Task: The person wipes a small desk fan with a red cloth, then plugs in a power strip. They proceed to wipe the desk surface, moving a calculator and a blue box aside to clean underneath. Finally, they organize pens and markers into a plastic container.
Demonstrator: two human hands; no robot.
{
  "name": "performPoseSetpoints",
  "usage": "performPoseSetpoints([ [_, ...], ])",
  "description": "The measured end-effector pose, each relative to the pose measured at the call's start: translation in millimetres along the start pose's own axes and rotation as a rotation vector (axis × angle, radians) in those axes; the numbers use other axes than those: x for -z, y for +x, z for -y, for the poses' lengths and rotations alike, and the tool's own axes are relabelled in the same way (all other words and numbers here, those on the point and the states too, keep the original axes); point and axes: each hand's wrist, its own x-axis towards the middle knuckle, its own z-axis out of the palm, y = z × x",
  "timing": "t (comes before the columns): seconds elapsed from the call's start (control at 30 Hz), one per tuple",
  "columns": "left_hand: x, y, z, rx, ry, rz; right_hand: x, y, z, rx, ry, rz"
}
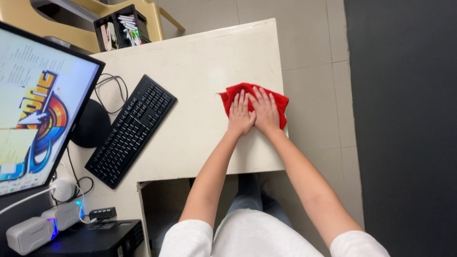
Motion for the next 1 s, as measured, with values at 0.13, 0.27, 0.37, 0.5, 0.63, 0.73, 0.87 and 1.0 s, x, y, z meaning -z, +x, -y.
performPoseSetpoints([
  [0.13,7.4,61.6,15.3,-0.044,0.037,0.001,-1.8,54.7,-11.1,-0.035,0.049,-0.025],
  [0.27,25.4,116.2,18.9,-0.074,0.002,0.027,-7.0,103.9,-25.6,-0.060,0.039,-0.080],
  [0.37,32.0,148.5,21.4,-0.067,-0.007,0.039,-9.4,132.6,-34.7,-0.069,0.034,-0.114],
  [0.5,24.7,167.1,25.2,-0.077,0.001,-0.007,-13.9,148.6,-39.7,-0.092,0.070,-0.129],
  [0.63,22.0,165.4,24.9,-0.078,0.020,-0.058,-16.1,149.6,-37.3,-0.097,-0.052,-0.147],
  [0.73,16.1,154.9,20.0,-0.061,0.015,-0.090,-22.4,137.6,-35.4,-0.154,0.007,-0.104],
  [0.87,12.7,116.1,11.7,-0.052,0.027,-0.103,-25.4,97.4,-25.1,-0.166,-0.015,-0.126],
  [1.0,5.0,51.6,-7.0,-0.056,0.014,-0.098,-14.5,36.6,-10.3,-0.180,0.002,-0.098],
])
